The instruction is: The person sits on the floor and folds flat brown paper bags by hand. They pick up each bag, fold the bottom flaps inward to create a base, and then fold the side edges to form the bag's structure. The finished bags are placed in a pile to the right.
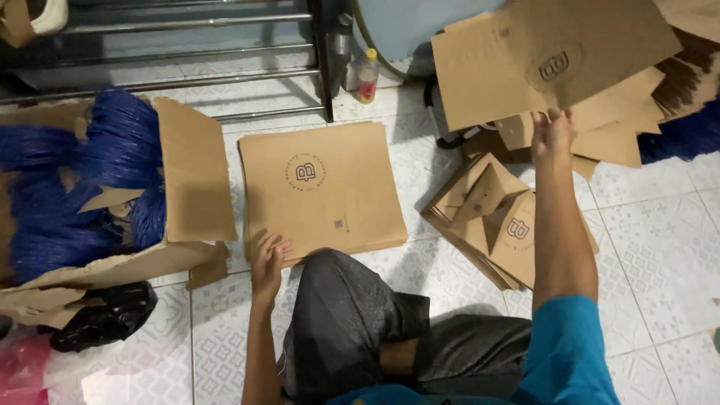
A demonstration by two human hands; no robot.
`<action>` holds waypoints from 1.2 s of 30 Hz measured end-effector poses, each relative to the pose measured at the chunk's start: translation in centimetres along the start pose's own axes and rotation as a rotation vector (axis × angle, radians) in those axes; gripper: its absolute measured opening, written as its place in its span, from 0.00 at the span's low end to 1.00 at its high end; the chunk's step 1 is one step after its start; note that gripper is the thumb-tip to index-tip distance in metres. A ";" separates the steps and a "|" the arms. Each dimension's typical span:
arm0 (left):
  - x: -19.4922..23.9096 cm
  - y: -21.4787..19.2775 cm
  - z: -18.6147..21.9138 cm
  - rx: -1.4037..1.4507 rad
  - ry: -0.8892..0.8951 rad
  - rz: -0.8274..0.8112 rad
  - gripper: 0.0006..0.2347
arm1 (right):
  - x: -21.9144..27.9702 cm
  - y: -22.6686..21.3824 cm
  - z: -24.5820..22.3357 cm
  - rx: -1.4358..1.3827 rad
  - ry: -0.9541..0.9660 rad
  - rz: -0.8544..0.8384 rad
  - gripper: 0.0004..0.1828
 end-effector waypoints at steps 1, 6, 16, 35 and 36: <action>0.0 -0.5 -0.5 -0.001 0.002 0.003 0.29 | 0.1 0.0 -0.3 -0.001 0.002 -0.003 0.17; 1.0 -2.8 -0.6 0.040 -0.031 0.158 0.23 | 6.4 1.1 -4.9 -0.409 -0.191 0.109 0.38; -2.9 -2.1 -8.8 -0.456 0.489 0.017 0.17 | 14.2 3.3 1.3 0.437 -0.459 0.190 0.53; -9.5 -2.6 -6.4 -1.091 0.181 0.164 0.29 | 39.0 10.3 31.0 1.584 -0.272 -0.177 0.35; -9.3 -2.1 -5.1 -1.067 0.182 0.125 0.28 | 38.9 10.2 30.8 1.568 -0.299 -0.162 0.35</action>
Point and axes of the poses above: each hand's wrist, its own x-axis away from the middle knuckle, its own y-axis out of the palm, z = x × y, the point moved 8 cm from there along -x, towards the middle knuckle, and after that the axes turned 15 degrees about y, right-handed, at the moved point
